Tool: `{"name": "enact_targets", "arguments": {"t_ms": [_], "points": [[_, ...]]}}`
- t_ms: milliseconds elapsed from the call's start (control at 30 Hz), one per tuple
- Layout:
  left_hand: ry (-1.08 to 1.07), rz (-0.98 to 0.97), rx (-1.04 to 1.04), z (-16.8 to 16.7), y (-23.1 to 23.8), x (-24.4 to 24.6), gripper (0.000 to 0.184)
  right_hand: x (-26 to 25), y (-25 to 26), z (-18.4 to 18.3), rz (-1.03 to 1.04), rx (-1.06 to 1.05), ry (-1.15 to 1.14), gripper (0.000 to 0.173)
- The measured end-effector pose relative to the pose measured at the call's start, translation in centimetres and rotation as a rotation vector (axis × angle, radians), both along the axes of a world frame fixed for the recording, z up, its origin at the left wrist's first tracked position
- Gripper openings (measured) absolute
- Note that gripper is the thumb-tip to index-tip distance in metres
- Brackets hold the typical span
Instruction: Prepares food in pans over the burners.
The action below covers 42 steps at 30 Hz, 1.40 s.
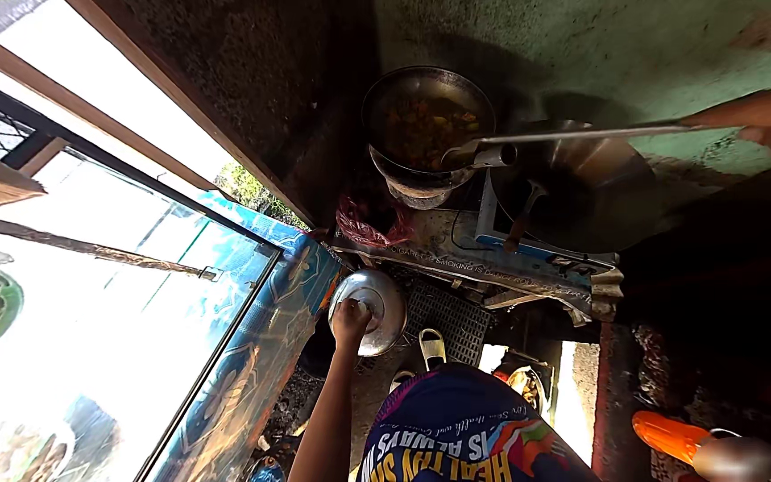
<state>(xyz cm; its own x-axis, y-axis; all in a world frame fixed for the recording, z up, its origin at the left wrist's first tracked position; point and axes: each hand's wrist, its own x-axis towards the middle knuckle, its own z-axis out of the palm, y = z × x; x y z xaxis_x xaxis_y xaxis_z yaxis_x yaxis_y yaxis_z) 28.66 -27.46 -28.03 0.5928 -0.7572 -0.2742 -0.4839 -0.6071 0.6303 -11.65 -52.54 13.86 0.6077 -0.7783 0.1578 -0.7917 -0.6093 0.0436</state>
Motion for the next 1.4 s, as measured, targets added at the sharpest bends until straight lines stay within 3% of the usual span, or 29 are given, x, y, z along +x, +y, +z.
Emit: {"name": "enact_targets", "arguments": {"t_ms": [67,167,267,433,533,767,867,967,1133,1200,1300,1400], "points": [[-0.004,-0.01,-0.009,0.0,-0.4,-0.1,0.043,1.4,0.3,-2.2,0.016,-0.057,0.029,0.034],[-0.004,-0.004,-0.026,0.4,-1.0,-0.3,0.043,7.2,2.6,-2.5,-0.155,0.028,0.172,0.025],[0.006,-0.001,-0.029,0.8,-1.2,-0.5,0.045,9.6,1.1,-4.6,-0.177,0.052,0.271,0.021],[-0.007,0.036,-0.042,0.8,-1.2,-0.6,0.043,8.2,-2.3,-4.6,-0.179,0.162,0.148,0.033],[-0.018,0.054,-0.044,0.8,-0.9,-0.9,0.044,7.6,-4.1,-3.8,-0.249,0.19,0.13,0.031],[-0.041,0.083,-0.076,0.8,-1.7,-1.4,0.043,10.1,-7.4,-7.8,-0.24,0.396,0.108,0.03],[-0.036,0.095,-0.09,1.0,-2.0,-1.2,0.044,8.9,-7.4,-6.6,-0.099,0.346,0.045,0.029],[-0.04,0.092,-0.08,1.1,-2.0,-0.9,0.044,6.8,-6.5,-2.9,-0.088,0.191,0.062,0.029],[-0.037,0.066,-0.106,1.1,-1.9,0.3,0.045,-2.4,-13.9,-2.4,0.132,-0.039,0.09,0.033],[-0.027,0.053,-0.113,1.2,-1.9,0.6,0.045,-0.9,-11.3,-2.3,0.054,-0.08,0.133,0.035],[0.008,0.032,-0.105,1.7,-1.6,1.0,0.045,7.0,-3.4,-1.0,-0.166,0.007,0.226,0.033],[0.012,0.023,-0.113,2.0,-1.2,1.5,0.045,9.4,-1.7,-0.7,-0.27,0.09,0.203,0.037]]}}
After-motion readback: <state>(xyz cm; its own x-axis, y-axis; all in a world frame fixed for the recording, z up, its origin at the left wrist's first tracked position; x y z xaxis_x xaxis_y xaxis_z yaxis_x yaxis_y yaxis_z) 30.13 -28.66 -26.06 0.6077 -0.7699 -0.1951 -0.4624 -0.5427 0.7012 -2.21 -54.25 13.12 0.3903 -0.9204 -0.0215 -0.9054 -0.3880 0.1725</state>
